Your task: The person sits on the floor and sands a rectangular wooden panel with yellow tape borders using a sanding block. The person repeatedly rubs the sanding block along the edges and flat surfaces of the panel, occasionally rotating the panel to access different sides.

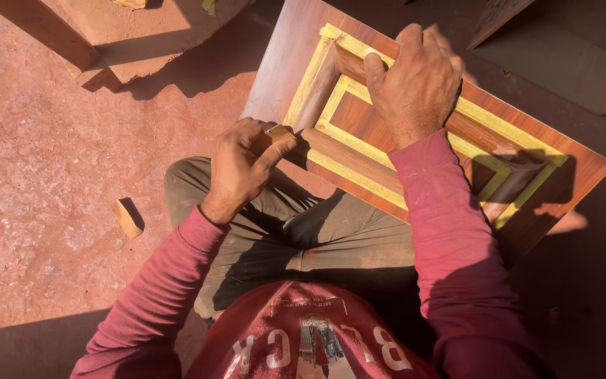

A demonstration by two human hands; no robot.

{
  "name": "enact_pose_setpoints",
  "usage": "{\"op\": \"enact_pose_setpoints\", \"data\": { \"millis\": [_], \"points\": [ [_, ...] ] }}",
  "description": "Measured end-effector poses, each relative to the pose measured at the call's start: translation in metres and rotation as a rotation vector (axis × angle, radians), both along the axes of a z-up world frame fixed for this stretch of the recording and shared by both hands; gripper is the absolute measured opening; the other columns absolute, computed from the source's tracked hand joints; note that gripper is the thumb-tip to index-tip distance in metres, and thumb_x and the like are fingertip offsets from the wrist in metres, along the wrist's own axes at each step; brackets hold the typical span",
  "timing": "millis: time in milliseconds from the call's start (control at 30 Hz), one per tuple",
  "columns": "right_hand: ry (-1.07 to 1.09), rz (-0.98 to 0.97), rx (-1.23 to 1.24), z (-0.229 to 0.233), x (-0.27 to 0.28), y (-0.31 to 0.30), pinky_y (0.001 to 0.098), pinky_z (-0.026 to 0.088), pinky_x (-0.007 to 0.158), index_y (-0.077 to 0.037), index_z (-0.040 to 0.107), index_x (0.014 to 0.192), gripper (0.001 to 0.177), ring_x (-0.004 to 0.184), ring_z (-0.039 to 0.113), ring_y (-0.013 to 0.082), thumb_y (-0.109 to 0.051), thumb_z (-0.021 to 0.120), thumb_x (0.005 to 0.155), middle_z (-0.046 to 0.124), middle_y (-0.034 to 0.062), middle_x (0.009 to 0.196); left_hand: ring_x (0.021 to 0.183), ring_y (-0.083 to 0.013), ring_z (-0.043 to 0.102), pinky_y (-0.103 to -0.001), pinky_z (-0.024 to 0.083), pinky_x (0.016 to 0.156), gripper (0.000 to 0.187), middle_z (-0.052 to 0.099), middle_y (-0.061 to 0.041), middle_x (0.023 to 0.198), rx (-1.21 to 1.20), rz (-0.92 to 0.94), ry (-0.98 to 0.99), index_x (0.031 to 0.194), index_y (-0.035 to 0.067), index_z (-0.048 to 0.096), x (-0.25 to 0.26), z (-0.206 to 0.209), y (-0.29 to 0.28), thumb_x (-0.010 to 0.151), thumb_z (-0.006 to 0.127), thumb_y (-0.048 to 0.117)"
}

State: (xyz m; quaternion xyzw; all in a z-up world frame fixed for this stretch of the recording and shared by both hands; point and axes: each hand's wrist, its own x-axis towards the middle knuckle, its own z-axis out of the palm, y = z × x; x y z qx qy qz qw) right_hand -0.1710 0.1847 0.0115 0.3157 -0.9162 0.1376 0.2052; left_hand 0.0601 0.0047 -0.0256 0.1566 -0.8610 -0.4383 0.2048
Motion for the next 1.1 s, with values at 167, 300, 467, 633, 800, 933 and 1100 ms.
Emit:
{"op": "enact_pose_setpoints", "data": {
  "millis": [167,300,467,633,800,933,1100],
  "points": [
    [0.072,0.014,-0.002,-0.001,-0.002,0.001,0.0497,0.047,0.076,-0.005,0.060,0.096,0.045,0.081,0.066,0.0294,-0.044,0.084,0.092,0.064,0.0123,0.087,0.065,-0.0205,0.062,-0.036,0.049,0.059,0.034,0.062,-0.009,0.079,-0.093,0.064,0.103,0.098,0.000,0.074,-0.042,-0.006,0.018,0.090,0.084,0.032],
    [0.084,0.014,0.020,0.000,-0.002,0.004,0.0477,0.046,0.075,-0.001,0.061,0.104,0.053,0.079,0.066,0.0298,-0.047,0.083,0.089,0.064,0.0155,0.089,0.060,-0.0257,0.062,-0.040,0.050,0.055,0.032,0.062,-0.011,0.079,-0.329,0.171,0.072,0.092,0.002,0.073,-0.086,0.031,0.030,0.090,0.085,0.032],
    [0.037,0.023,0.007,0.005,0.004,0.004,0.0489,0.046,0.077,-0.004,0.061,0.101,0.049,0.081,0.066,0.0306,-0.047,0.082,0.091,0.064,0.0134,0.087,0.063,-0.0272,0.065,-0.040,0.052,0.056,0.026,0.064,-0.010,0.084,-0.509,0.133,0.103,0.093,0.006,0.070,-0.085,0.045,0.044,0.079,0.080,0.026],
    [0.036,0.007,-0.009,0.001,-0.005,0.005,0.0474,0.047,0.078,-0.001,0.061,0.101,0.049,0.079,0.066,0.0317,-0.044,0.082,0.088,0.064,0.0158,0.088,0.060,-0.0254,0.065,-0.040,0.051,0.054,0.012,0.065,-0.007,0.083,-0.554,0.102,0.142,0.093,0.010,0.072,-0.094,0.039,0.047,0.092,0.079,0.020],
    [-0.031,0.009,-0.039,0.011,0.005,0.006,0.0493,0.046,0.084,-0.004,0.061,0.099,0.047,0.083,0.067,0.0324,-0.046,0.082,0.091,0.065,0.0144,0.089,0.063,-0.0286,0.068,-0.041,0.054,0.057,0.010,0.067,-0.009,0.081,-0.643,0.075,0.054,0.090,0.010,0.072,-0.086,0.069,0.060,0.090,0.076,0.019],
    [0.008,-0.002,-0.003,0.021,0.001,0.003,0.0466,0.046,0.078,0.000,0.062,0.105,0.057,0.079,0.067,0.0322,-0.048,0.082,0.083,0.065,0.0169,0.089,0.059,-0.0319,0.067,-0.043,0.053,0.053,0.012,0.068,-0.011,0.079,-0.574,0.004,-0.040,0.095,0.010,0.077,-0.107,0.087,0.049,0.089,0.073,0.020],
    [0.066,0.044,-0.060,0.006,0.007,0.007,0.0469,0.046,0.082,-0.002,0.061,0.106,0.053,0.085,0.067,0.0315,-0.048,0.083,0.090,0.065,0.0146,0.090,0.069,-0.0358,0.071,-0.046,0.057,0.061,0.036,0.070,-0.020,0.079,-0.797,-0.150,-0.361,0.082,0.003,0.073,-0.122,0.065,0.027,0.092,0.076,0.038]
  ]
}}
